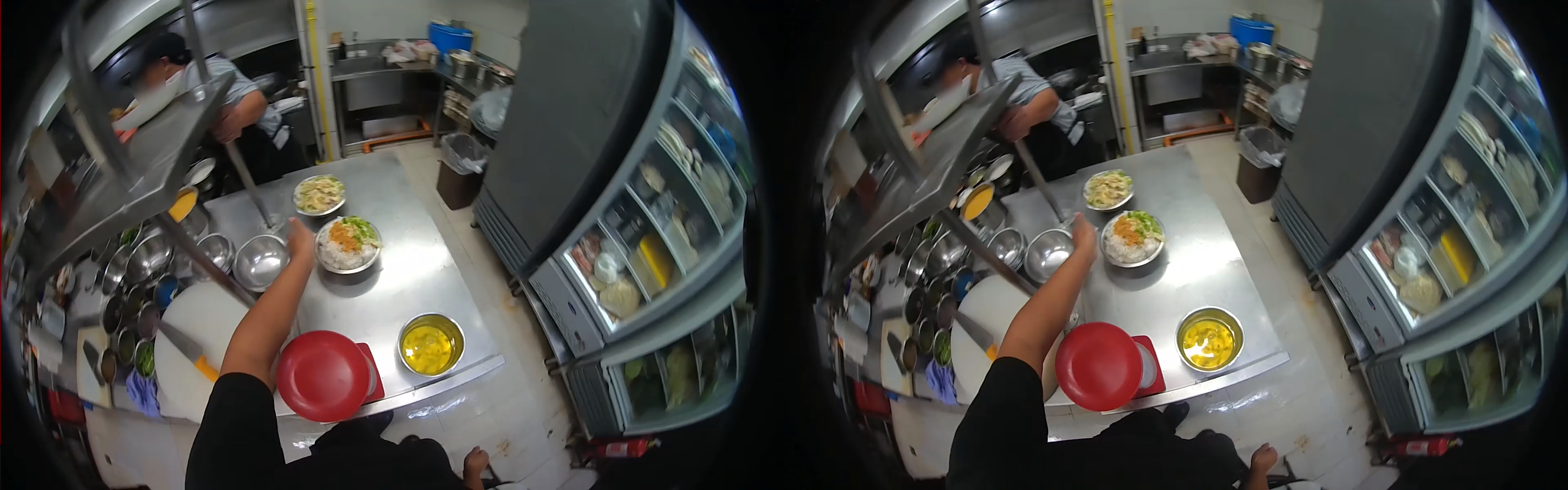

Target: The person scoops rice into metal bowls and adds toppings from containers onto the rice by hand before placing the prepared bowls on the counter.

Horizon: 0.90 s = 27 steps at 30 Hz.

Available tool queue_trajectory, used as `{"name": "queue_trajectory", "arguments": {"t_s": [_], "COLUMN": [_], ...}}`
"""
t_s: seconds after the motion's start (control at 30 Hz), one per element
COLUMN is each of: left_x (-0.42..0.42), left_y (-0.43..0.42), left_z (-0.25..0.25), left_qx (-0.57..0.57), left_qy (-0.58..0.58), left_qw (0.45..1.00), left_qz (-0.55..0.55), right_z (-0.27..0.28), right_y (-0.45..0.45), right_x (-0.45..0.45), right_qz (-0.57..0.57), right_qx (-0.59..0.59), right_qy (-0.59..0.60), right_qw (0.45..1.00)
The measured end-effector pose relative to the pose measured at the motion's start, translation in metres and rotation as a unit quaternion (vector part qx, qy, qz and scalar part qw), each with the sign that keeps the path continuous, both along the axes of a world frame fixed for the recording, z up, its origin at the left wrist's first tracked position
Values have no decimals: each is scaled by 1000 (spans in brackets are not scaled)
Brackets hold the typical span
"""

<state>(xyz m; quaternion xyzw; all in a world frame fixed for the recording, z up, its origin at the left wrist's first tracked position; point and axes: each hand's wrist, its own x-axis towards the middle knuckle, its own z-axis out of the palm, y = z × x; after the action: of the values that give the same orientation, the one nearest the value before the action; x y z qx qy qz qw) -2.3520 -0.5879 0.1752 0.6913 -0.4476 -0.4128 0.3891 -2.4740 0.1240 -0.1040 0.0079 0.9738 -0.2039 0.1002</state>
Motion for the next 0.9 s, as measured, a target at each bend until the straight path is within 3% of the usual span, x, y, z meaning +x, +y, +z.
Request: {"name": "queue_trajectory", "arguments": {"t_s": [0.03, 0.07, 0.1, 0.13, 0.2, 0.23, 0.27, 0.3, 0.33, 0.37, 0.43, 0.47, 0.5, 0.53, 0.57, 0.6, 0.63, 0.67, 0.7, 0.73, 0.8, 0.87, 0.9], "left_x": [-13, -15, -11, -24, -43, -29, -22, -15, -12, -6, 21, 37, 52, 71, 91, 110, 133, 160, 191, 220, 282, 358, 384], "left_y": [2, 10, -19, -24, -6, 61, 85, 112, 142, 173, 229, 255, 281, 308, 334, 354, 371, 383, 393, 406, 428, 459, 485], "left_z": [12, 25, -1, -10, 14, 87, 113, 135, 158, 181, 214, 224, 232, 242, 249, 251, 250, 241, 223, 207, 165, 102, 80], "left_qx": [17, -64, -87, -80, -105, -72, -61, -50, -45, -66, -94, -116, -134, -141, -150, -161, -175, -184, -193, -213, -227, -209, -143], "left_qy": [71, 120, 93, 133, 132, 181, 204, 323, 440, 449, 451, 431, 409, 363, 315, 288, 260, 237, 217, 278, 128, 63, -67], "left_qw": [996, 990, 987, 985, 984, 979, 968, 935, 884, 871, 862, 859, 853, 874, 892, 909, 923, 937, 947, 931, 963, 966, 967], "left_qz": [48, -24, -99, -79, -64, -66, -133, -141, -155, -188, -210, -252, -296, -292, -289, -256, -223, -180, -136, -102, 71, 135, 198], "right_z": [1, -8, -64, -71, -84, -49, -50, -48, -48, -54, -80, -141, -195, -205, -138, -121, -128, -134, -97, -86, -157, -102, -84], "right_y": [-5, -2, 18, 22, 21, -5, -12, -19, -27, -35, -58, -63, -67, -76, -82, -91, -98, -114, -115, -110, -135, -144, -145], "right_x": [-10, -24, -49, -67, -100, -96, -111, -133, -154, -174, -197, -224, -248, -255, -220, -210, -213, -211, -191, -173, -183, -145, -126], "right_qz": [29, 71, 59, 206, 296, 163, 202, 490, 715, 727, 832, 766, 620, 469, 352, 362, 556, 706, 754, 732, 770, 755, 748], "right_qx": [-5, -10, -65, 2, 27, 41, 45, 184, 303, 304, 321, 251, 115, 2, -82, -87, 21, 122, 227, 173, 175, 174, 178], "right_qy": [34, 65, -2, 16, 1, -41, -46, -61, -60, -52, -4, -174, -370, -479, -472, -474, -307, -109, 63, 189, -76, -189, -221], "right_qw": [999, 995, 996, 978, 955, 985, 977, 850, 627, 613, 452, 566, 682, 743, 804, 798, 772, 689, 614, 631, 609, 604, 600]}}
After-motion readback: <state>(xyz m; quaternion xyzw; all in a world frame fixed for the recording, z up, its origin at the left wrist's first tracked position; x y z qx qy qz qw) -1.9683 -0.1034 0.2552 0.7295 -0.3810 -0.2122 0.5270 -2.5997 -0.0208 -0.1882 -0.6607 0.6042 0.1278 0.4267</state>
